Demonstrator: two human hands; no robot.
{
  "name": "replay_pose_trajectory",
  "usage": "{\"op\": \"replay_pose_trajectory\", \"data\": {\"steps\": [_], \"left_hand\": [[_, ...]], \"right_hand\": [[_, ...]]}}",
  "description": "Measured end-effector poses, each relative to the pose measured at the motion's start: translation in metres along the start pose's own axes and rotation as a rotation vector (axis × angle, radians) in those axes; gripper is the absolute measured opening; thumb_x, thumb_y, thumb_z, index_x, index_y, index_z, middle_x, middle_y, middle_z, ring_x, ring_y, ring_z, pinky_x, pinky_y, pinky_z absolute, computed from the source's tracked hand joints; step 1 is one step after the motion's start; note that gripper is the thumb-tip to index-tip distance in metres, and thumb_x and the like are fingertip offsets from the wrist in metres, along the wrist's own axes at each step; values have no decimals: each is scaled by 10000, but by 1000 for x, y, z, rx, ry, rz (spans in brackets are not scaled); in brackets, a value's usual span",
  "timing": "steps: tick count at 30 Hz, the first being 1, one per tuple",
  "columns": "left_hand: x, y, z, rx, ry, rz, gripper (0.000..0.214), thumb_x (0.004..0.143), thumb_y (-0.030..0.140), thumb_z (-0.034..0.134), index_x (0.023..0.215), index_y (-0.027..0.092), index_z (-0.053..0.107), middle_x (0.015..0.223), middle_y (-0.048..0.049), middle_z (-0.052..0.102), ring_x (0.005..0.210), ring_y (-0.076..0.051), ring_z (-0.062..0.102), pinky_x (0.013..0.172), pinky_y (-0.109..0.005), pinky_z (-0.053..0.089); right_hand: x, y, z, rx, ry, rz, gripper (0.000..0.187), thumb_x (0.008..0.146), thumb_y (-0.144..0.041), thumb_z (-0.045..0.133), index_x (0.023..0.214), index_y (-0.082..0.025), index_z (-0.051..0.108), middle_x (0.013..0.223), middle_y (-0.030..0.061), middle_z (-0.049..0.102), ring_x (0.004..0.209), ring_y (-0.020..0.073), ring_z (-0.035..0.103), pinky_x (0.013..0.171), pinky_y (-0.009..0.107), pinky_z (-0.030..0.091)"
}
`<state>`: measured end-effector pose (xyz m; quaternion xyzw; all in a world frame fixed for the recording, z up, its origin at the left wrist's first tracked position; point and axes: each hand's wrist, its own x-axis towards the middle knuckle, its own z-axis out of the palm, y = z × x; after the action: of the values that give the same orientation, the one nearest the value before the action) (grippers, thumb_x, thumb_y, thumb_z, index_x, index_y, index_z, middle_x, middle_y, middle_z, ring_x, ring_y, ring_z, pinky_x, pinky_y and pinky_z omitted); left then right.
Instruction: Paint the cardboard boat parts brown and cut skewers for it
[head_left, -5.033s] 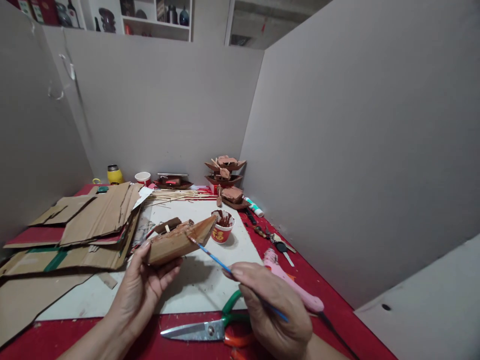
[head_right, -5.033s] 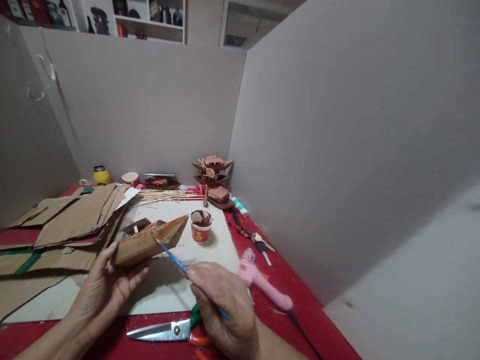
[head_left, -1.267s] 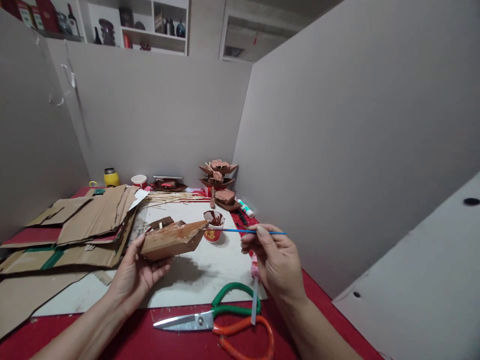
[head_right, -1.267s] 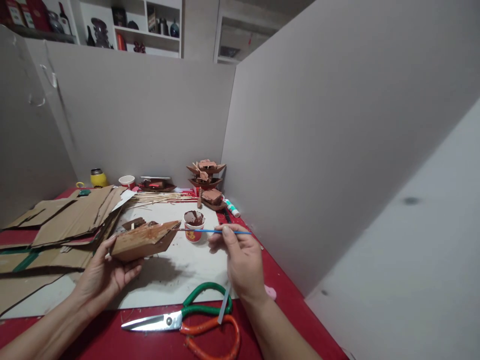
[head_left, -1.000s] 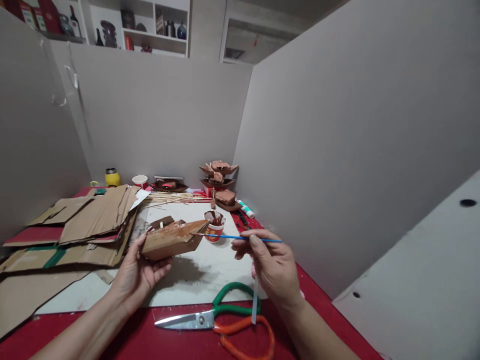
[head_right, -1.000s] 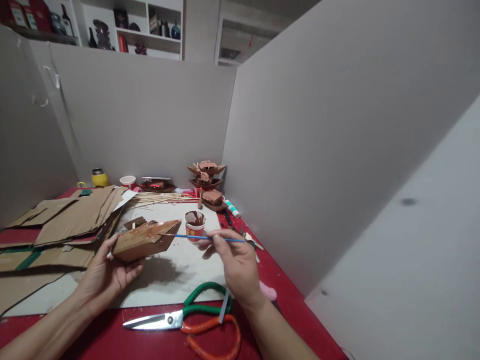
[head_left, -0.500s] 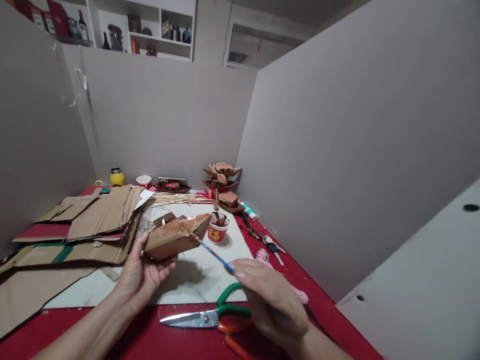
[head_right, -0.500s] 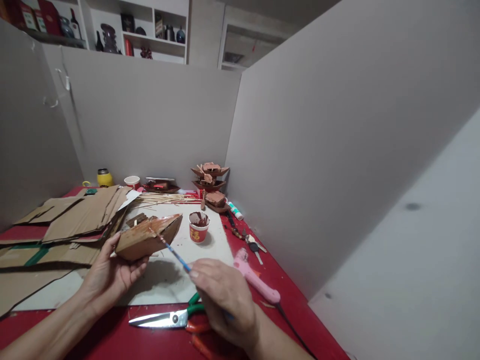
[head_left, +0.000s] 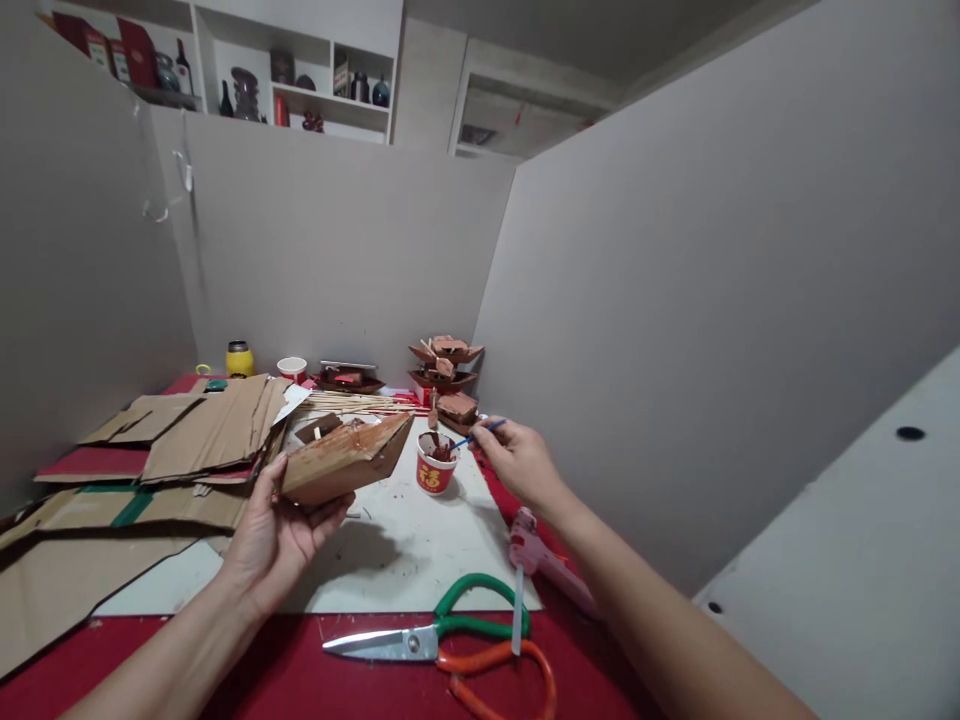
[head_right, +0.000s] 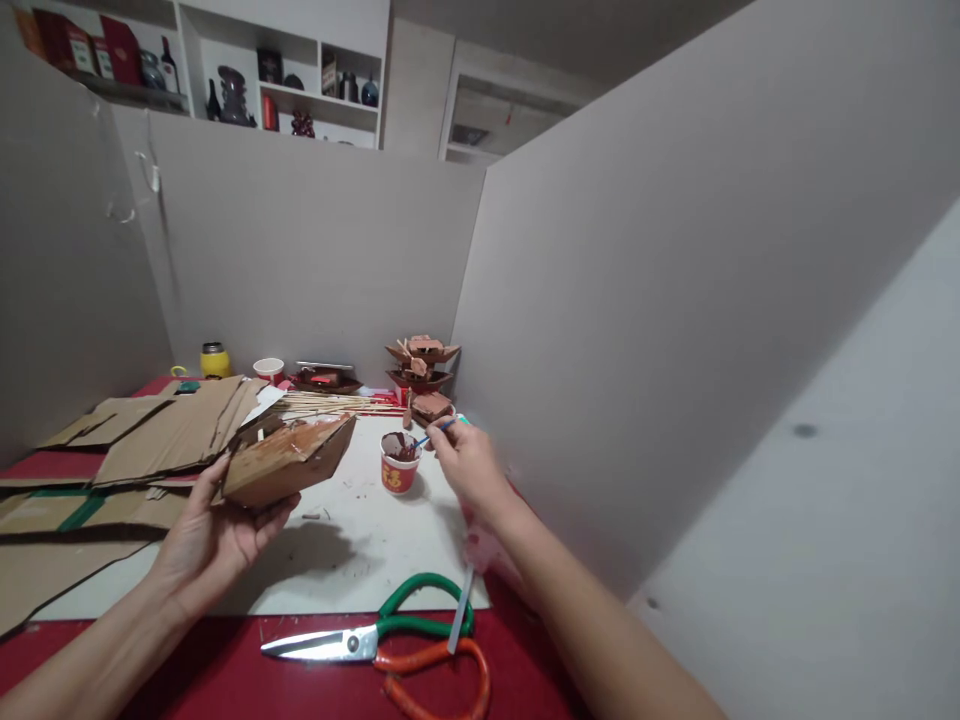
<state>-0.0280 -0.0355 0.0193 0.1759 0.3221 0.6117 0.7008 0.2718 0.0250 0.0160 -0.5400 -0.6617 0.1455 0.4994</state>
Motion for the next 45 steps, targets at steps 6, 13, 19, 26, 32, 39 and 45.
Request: {"op": "replay_pose_trajectory", "data": {"steps": [6,13,19,26,32,39,45], "left_hand": [[2,2,0,-5,25,5,412,969,302,552,1346,139,527,958,-141,749,740,-261,774,605,-344,665],[1,1,0,-8,40,3,394,975,317,544,1330,146,549,950,-135,748,719,-249,767,581,-338,661],[3,-1,-3,4,46,18,358,975,324,556,1275,129,568,924,-126,754,693,-253,769,567,-329,658],[8,-6,-6,19,82,24,392,960,305,591,1325,167,555,965,-119,741,756,-250,774,588,-328,662],[11,-13,-11,29,89,7,398,940,279,624,1313,162,551,957,-117,734,748,-259,777,613,-341,674],[9,-14,-9,38,81,-5,343,962,282,587,1270,133,553,955,-118,741,716,-272,779,588,-344,672],[7,-14,-6,30,54,-19,372,970,290,573,1289,100,547,993,-150,740,736,-268,776,611,-348,673]], "right_hand": [[14,9,21,-67,-194,72,302,990,-334,636,1257,-191,634,1282,91,655,1052,233,682,884,437,587],[9,8,12,70,-123,93,307,984,-342,646,1238,-170,639,1234,82,672,1020,232,692,858,429,594],[-9,7,-2,233,67,133,235,995,-358,632,1086,-145,670,989,35,710,781,151,696,699,326,597],[-28,-3,-8,466,318,133,439,760,-561,804,834,-136,722,686,47,756,507,121,602,453,233,484],[-50,-31,-11,633,414,87,373,751,-531,817,838,-176,741,687,49,771,526,132,648,474,233,521],[-75,-50,5,689,383,44,310,801,-500,805,869,-199,772,699,43,785,545,157,684,525,277,574],[-74,-48,12,694,423,24,279,833,-473,790,900,-204,768,720,36,791,592,166,717,537,270,578]]}}
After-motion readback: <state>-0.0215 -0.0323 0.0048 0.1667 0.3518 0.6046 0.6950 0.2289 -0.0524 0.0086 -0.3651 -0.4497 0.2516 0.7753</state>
